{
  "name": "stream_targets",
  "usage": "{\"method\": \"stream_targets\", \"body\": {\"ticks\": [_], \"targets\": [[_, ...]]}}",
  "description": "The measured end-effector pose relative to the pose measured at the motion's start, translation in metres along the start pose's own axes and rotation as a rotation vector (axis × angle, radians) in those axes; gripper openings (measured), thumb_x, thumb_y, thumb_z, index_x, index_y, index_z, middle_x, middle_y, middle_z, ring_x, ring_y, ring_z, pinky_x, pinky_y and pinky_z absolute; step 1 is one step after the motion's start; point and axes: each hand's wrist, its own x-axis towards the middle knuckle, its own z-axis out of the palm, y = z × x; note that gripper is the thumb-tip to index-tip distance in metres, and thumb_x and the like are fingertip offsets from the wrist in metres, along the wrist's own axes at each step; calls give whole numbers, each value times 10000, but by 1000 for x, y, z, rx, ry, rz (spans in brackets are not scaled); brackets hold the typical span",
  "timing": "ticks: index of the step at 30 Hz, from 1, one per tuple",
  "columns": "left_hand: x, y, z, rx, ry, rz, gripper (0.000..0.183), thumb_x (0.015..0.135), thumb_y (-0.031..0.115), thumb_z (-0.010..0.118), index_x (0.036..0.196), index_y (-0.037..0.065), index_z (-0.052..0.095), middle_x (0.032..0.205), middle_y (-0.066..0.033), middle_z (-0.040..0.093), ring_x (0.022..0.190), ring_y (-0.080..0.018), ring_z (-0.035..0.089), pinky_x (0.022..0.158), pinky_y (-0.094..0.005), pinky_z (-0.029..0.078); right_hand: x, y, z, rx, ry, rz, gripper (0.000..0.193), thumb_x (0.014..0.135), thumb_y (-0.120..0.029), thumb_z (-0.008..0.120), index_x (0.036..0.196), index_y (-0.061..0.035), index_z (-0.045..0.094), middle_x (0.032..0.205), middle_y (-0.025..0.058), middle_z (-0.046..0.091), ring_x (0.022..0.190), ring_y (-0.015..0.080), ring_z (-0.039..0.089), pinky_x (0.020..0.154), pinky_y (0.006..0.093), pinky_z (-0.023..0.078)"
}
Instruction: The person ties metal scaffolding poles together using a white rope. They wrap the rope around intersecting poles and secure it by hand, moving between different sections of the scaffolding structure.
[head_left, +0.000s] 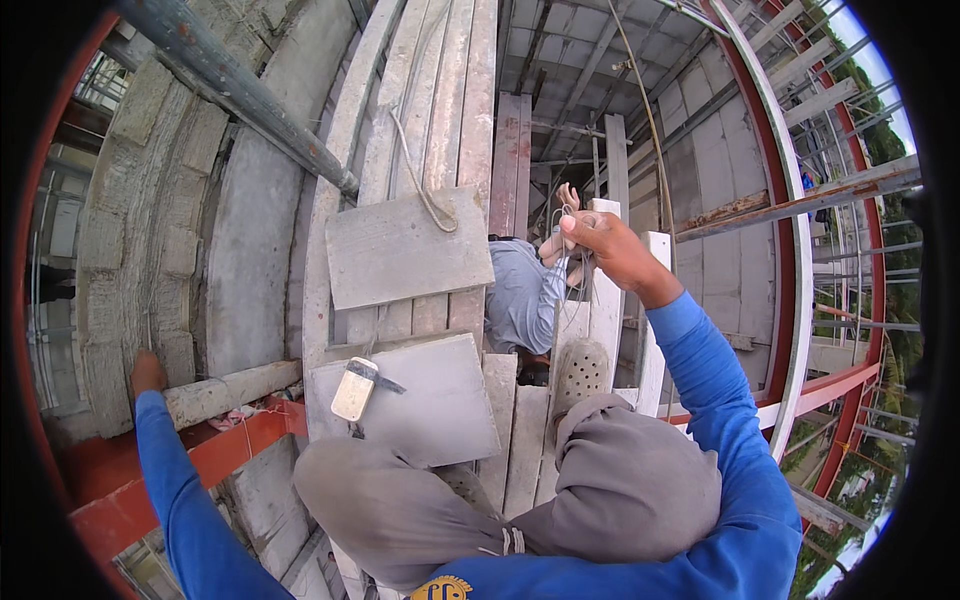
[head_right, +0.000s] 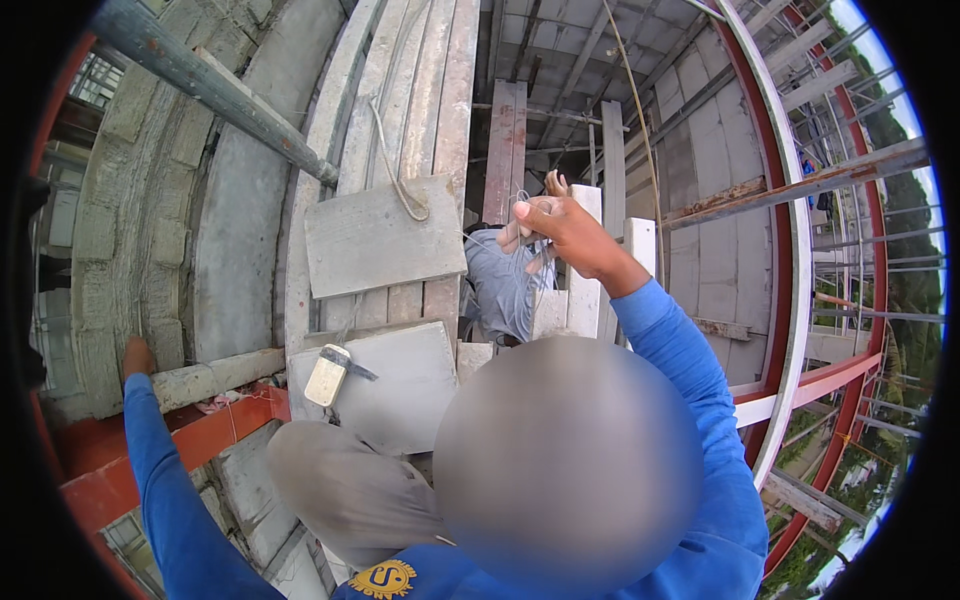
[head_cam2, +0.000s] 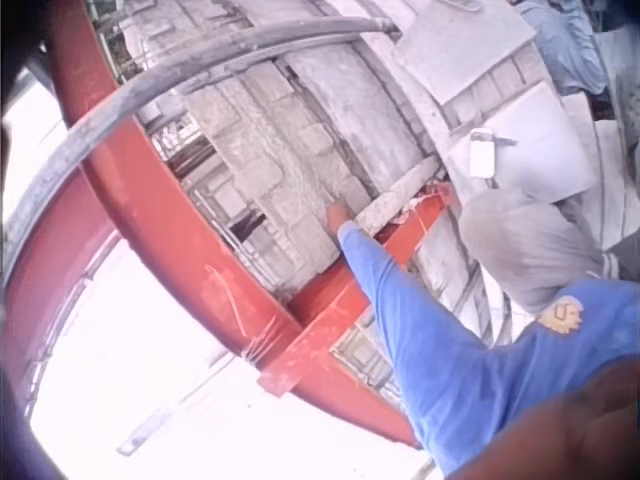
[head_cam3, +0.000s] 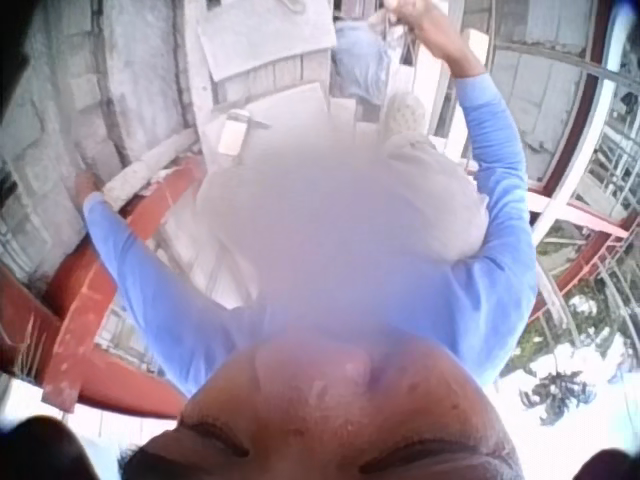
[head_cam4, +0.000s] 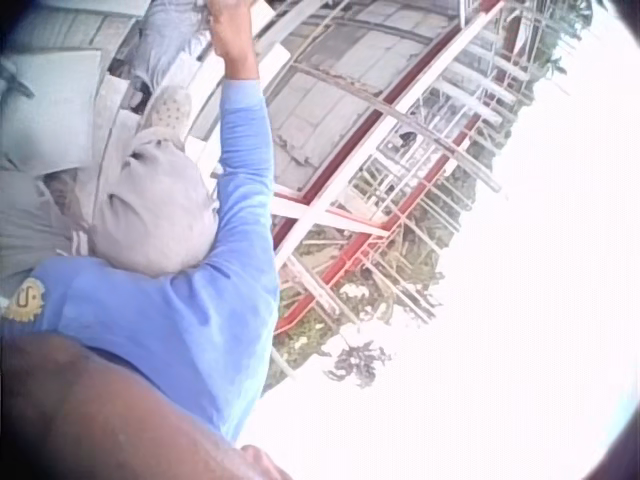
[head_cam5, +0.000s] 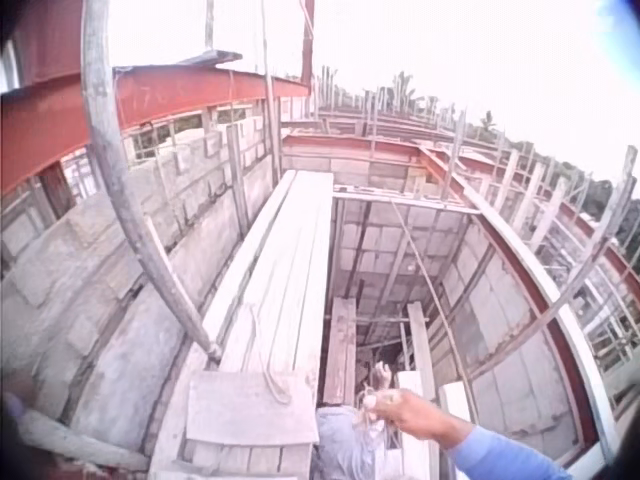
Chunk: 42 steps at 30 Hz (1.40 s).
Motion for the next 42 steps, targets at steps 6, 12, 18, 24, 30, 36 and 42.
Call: {"method": "stream_targets", "body": {"ticks": [6, 12, 18, 24, 30, 36, 42], "targets": [[-76, 111, -120, -31, 148, -96, 437, 994, 297, 689, 1237, -65, 662, 1146, -287, 743, 1063, -444, 741, 918, -525, 603, 35, -34, 89, 45, -174, 130, 456, 1081, -474, 589, 1014, -24, 603, 1083, 180, 755, 940, 224, 755, 643, 363, 632], [-302, 261, -247, -770, 10, 407, 557, 1004, 419, 696, 1344, -17, 628, 1123, -317, 725, 1081, -482, 693, 937, -521, 530, 146, -33, 145, -26, -255, 165, 448, 1074, -436, 619, 1010, 7, 624, 1016, 181, 744, 921, 270, 759, 650, 429, 640], [-383, 303, -177, -889, -473, 778, 570, 1002, 478, 676, 1314, 3, 644, 1083, -280, 744, 1046, -452, 711, 917, -511, 540, 257, 2, 207, -217, -276, 249, 513, 1082, -449, 597, 980, 50, 658, 934, 206, 731, 769, 323, 756, 638, 484, 635], [-355, 270, -109, -690, -555, 642, 597, 1012, 470, 665, 1335, -30, 622, 1092, -272, 744, 1047, -440, 714, 918, -508, 542, 311, 42, 208, -520, -208, 186, 583, 1107, -425, 522, 1082, 142, 654, 904, 222, 728, 688, 359, 738, 585, 507, 628], [-361, 255, -121, -835, -560, 594, 593, 1027, 459, 651, 1368, -24, 610, 1095, -274, 746, 1056, -444, 713, 934, -514, 535, 299, 4, 215, -567, -235, 368, 688, 1093, -485, 441, 1497, 71, 469, 1460, 302, 542, 1221, 493, 605, 902, 707, 587], [-344, 263, -131, -915, -447, 664, 557, 1019, 433, 665, 1325, -31, 635, 1049, -282, 746, 1023, -453, 715, 907, -527, 537, 271, -36, 204, -688, -142, 151, 705, 1076, -560, 489, 1479, 14, 557, 1405, 284, 620, 1295, 438, 601, 975, 628, 579], [-311, 303, -134, -1280, 37, 502, 594, 1029, 406, 667, 1380, -68, 602, 1188, -308, 714, 1142, -451, 684, 1001, -483, 524, 220, -63, 221, -805, -227, -392, 678, 1121, -513, 444, 1243, 120, 653, 950, 338, 703, 986, 401, 718, 935, 477, 504]]}}
